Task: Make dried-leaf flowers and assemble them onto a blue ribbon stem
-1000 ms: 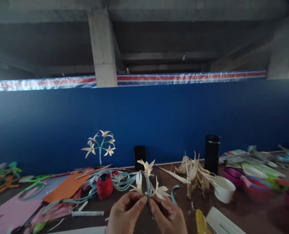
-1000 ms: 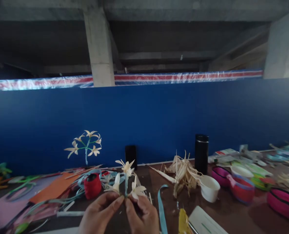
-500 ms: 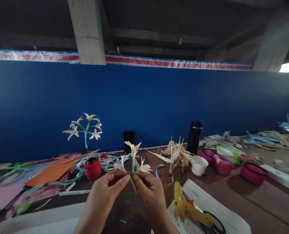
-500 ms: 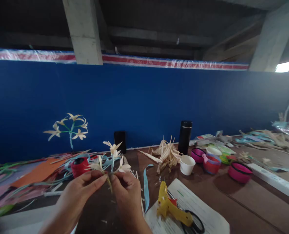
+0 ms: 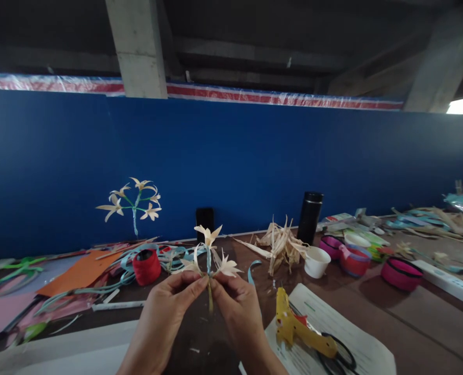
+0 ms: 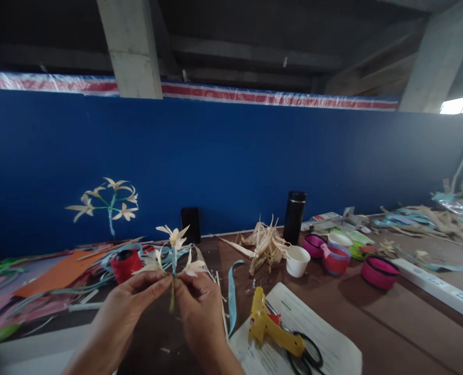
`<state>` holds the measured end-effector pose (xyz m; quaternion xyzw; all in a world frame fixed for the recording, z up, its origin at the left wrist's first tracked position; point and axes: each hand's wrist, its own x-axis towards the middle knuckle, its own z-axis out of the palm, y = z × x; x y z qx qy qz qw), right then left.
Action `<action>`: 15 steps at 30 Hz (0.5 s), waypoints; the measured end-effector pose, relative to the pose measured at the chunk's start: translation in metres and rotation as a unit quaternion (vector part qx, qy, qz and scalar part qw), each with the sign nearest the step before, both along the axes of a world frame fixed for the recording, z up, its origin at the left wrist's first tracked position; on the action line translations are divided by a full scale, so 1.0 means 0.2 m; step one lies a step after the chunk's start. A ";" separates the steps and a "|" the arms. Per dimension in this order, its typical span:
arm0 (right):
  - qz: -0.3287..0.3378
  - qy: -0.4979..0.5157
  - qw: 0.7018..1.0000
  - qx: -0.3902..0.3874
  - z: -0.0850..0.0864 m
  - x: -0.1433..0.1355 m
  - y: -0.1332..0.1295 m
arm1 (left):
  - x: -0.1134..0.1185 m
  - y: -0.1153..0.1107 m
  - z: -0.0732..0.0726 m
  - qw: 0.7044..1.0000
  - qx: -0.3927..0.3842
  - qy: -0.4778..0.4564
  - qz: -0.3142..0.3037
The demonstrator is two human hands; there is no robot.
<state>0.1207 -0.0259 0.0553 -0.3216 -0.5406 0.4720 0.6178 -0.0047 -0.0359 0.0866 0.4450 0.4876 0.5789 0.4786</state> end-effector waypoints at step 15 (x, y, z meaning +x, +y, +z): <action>-0.007 -0.023 0.999 0.032 0.02 0.01 -0.02 | -0.01 0.00 -0.04 0.998 0.014 -0.008 0.068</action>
